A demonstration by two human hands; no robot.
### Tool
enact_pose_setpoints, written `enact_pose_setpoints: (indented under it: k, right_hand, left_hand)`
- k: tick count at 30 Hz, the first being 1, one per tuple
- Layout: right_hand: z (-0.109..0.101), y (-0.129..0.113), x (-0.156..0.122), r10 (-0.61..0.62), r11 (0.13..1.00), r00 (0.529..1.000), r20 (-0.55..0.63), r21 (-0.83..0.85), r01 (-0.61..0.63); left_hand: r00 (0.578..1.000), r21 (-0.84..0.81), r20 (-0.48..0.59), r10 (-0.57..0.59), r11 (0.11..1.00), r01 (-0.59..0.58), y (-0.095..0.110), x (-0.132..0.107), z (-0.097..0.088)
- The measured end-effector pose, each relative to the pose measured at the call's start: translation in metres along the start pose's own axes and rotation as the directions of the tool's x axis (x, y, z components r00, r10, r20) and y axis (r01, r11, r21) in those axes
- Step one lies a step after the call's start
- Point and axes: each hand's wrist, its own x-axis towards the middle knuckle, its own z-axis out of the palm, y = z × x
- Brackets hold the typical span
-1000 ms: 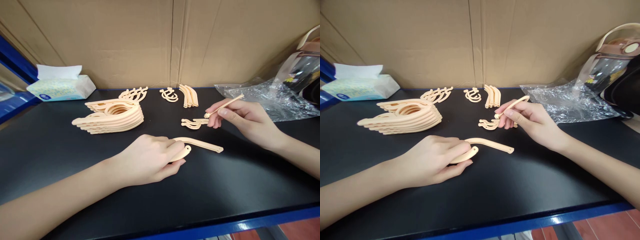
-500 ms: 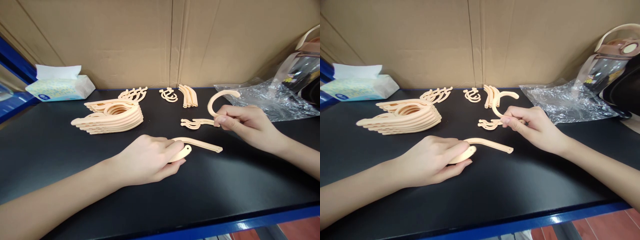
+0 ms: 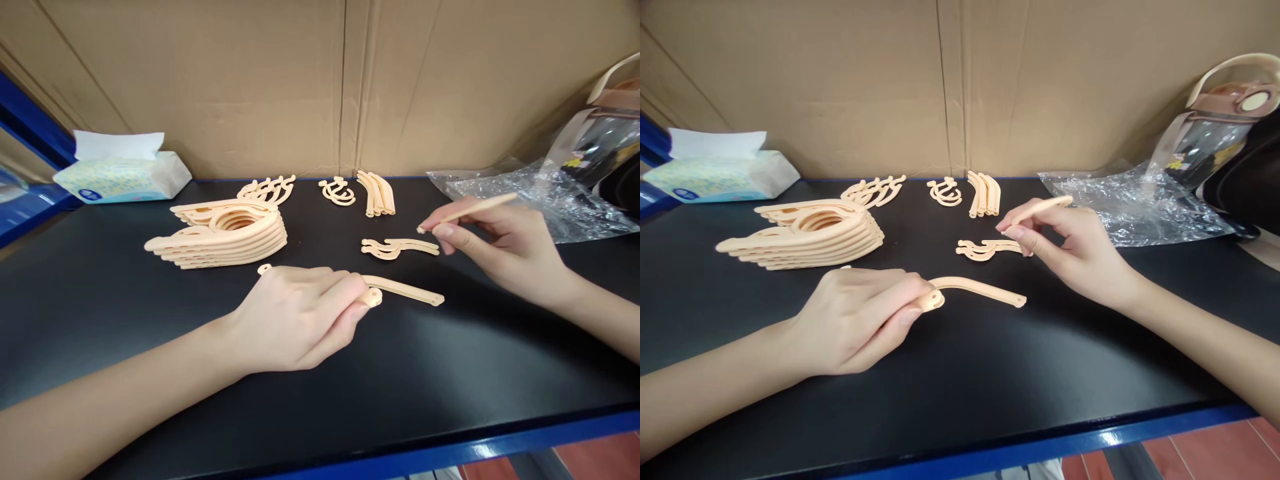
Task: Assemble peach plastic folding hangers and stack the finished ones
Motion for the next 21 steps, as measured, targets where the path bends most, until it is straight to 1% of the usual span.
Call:
enact_pose_setpoints:
  k: [2, 4, 6, 7, 9, 11, 14, 16, 19, 21]
  right_hand:
    - [0.0001, 0.0002, -0.0009, 0.01, 0.997, 1.0, 0.016, 0.074, -0.011]
    - [-0.0002, -0.0003, -0.001, 0.027, 0.987, 0.997, 0.067, 0.155, -0.037]
    - [-0.0002, -0.0016, -0.0008, 0.06, 0.97, 0.993, 0.105, 0.228, -0.082]
    - [0.0, -0.0025, -0.0007, 0.081, 0.961, 0.991, 0.106, 0.254, -0.106]
    - [0.0006, -0.0044, -0.0005, 0.127, 0.948, 0.988, 0.09, 0.281, -0.147]
    - [0.0012, -0.0059, -0.0001, 0.139, 0.947, 0.986, 0.089, 0.278, -0.159]
    - [0.0009, -0.007, 0.0008, 0.134, 0.952, 0.983, 0.126, 0.258, -0.163]
    - [0.0, -0.0065, 0.0014, 0.14, 0.944, 0.978, 0.156, 0.278, -0.18]
    - [-0.0014, -0.0035, 0.0019, 0.161, 0.904, 0.964, 0.213, 0.359, -0.23]
    - [-0.0019, -0.0003, 0.0017, 0.187, 0.854, 0.953, 0.237, 0.44, -0.277]
  left_hand:
    - [0.999, 0.012, -0.006, -0.037, 0.999, 0.037, -0.0003, -0.0011, 0.001]
    - [0.998, 0.029, -0.001, -0.056, 0.998, 0.056, 0.0, -0.0014, 0.0007]
    - [0.998, 0.051, 0.013, -0.061, 0.997, 0.06, 0.0005, -0.0004, -0.0009]
    - [0.998, 0.061, 0.017, -0.059, 0.996, 0.058, 0.0009, 0.0003, -0.0018]
    - [0.999, 0.077, 0.003, -0.046, 0.996, 0.046, 0.0014, 0.002, -0.0033]
    - [0.999, 0.099, -0.029, -0.029, 0.995, 0.032, 0.0018, 0.0032, -0.0038]
    - [0.999, 0.147, -0.044, -0.023, 0.989, 0.029, 0.0017, 0.0038, -0.0033]
    - [0.999, 0.168, -0.045, -0.027, 0.985, 0.034, 0.0013, 0.0036, -0.0028]
    - [0.998, 0.153, -0.064, -0.024, 0.988, 0.033, 0.0009, 0.003, -0.0025]
    - [0.996, 0.148, -0.083, -0.023, 0.988, 0.035, 0.001, 0.0021, -0.0023]
